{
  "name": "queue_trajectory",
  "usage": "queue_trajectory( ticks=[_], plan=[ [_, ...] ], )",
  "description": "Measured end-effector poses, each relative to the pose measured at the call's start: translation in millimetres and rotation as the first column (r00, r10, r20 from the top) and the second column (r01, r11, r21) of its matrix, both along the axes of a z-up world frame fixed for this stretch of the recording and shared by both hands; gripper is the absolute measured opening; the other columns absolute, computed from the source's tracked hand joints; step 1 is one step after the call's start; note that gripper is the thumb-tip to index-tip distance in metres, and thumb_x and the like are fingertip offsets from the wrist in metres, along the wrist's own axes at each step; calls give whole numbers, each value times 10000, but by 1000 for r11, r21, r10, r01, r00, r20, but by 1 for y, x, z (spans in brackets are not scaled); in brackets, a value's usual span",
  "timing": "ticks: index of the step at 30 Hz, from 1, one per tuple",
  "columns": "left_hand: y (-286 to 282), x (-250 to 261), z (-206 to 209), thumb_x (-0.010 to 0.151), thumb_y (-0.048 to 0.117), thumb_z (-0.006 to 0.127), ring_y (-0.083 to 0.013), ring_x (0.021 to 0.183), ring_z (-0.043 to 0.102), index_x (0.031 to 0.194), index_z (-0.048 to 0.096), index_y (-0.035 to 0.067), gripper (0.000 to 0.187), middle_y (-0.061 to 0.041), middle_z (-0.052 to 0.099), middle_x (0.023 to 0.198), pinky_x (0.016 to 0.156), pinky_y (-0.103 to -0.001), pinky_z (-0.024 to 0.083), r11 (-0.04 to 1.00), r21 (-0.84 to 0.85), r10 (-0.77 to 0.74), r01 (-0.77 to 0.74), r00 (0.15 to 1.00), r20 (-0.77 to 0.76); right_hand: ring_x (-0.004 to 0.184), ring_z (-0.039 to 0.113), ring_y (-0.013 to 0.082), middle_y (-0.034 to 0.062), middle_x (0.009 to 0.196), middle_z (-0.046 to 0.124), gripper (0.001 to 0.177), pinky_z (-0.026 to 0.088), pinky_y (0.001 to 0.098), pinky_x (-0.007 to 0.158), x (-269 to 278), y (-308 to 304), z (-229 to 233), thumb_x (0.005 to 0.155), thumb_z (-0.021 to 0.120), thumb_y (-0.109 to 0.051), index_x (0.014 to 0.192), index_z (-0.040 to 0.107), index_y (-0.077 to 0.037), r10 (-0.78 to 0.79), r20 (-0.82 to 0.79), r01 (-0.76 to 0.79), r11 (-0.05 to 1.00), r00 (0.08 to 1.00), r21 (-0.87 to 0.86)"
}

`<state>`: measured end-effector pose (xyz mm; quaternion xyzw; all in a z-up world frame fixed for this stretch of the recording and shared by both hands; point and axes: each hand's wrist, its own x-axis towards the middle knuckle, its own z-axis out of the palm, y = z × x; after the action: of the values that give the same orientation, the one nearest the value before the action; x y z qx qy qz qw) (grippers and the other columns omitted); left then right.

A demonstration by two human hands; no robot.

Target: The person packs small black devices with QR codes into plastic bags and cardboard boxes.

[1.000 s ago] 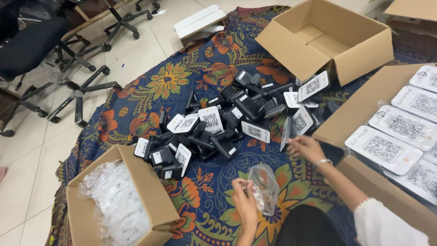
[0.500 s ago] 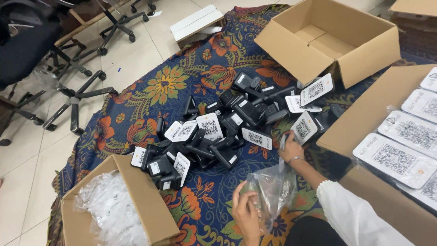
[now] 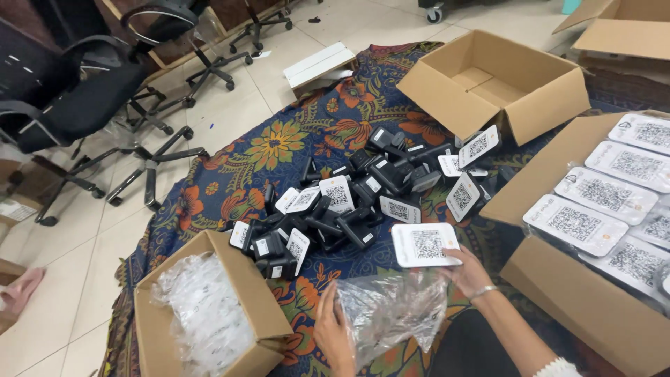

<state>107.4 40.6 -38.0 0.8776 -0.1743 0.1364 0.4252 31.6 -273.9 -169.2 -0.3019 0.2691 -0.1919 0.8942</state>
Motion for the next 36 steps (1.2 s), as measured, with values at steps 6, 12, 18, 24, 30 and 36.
queue_trajectory(
  ticks=[6,12,18,24,30,36],
  plan=[
    [47,14,40,875,94,612,-340,1149,666,1357,601,84,483,-69,608,1426,945,-410,535,991,134,-1,-13,994,105,1054,660,191,121,1209,707,427,504,354,837,-64,47,-25,923,704,-197,1274,618,29,66,-91,-75,993,994,-95],
    [58,-8,89,963,47,505,-341,1015,704,1527,367,193,598,61,371,1646,870,-441,581,830,558,72,-2,992,-103,1175,641,187,108,1328,666,489,484,366,990,-106,91,27,949,593,-247,1351,565,28,56,103,-61,997,993,39],
    [44,-11,20,880,-42,546,-392,1143,662,1418,574,135,567,-115,579,1441,885,-459,555,934,244,-274,261,961,22,1145,659,196,128,1308,675,518,500,377,985,-104,124,47,933,611,-209,1370,533,56,230,328,-285,950,916,129],
    [30,-38,59,766,-162,510,-378,1208,646,1362,620,66,647,-153,641,1386,974,-422,539,875,6,-481,485,866,137,1051,678,175,90,1232,713,513,527,373,891,-101,145,40,935,630,-211,1392,558,10,383,121,-389,921,916,25],
    [41,-36,63,795,-178,466,-320,1163,684,1380,630,125,679,-97,643,1407,922,-371,568,899,29,-438,437,899,17,1009,697,141,68,1179,740,522,549,345,852,-108,136,61,901,643,-234,1374,579,-20,385,-152,-411,884,910,-222],
    [27,-47,45,822,-156,500,-314,1125,699,1435,573,134,682,-80,604,1447,937,-384,562,862,220,-472,457,881,19,751,709,234,142,999,729,525,591,354,557,-105,146,61,900,705,-237,1328,551,24,452,-306,-541,765,838,-351]
  ],
)
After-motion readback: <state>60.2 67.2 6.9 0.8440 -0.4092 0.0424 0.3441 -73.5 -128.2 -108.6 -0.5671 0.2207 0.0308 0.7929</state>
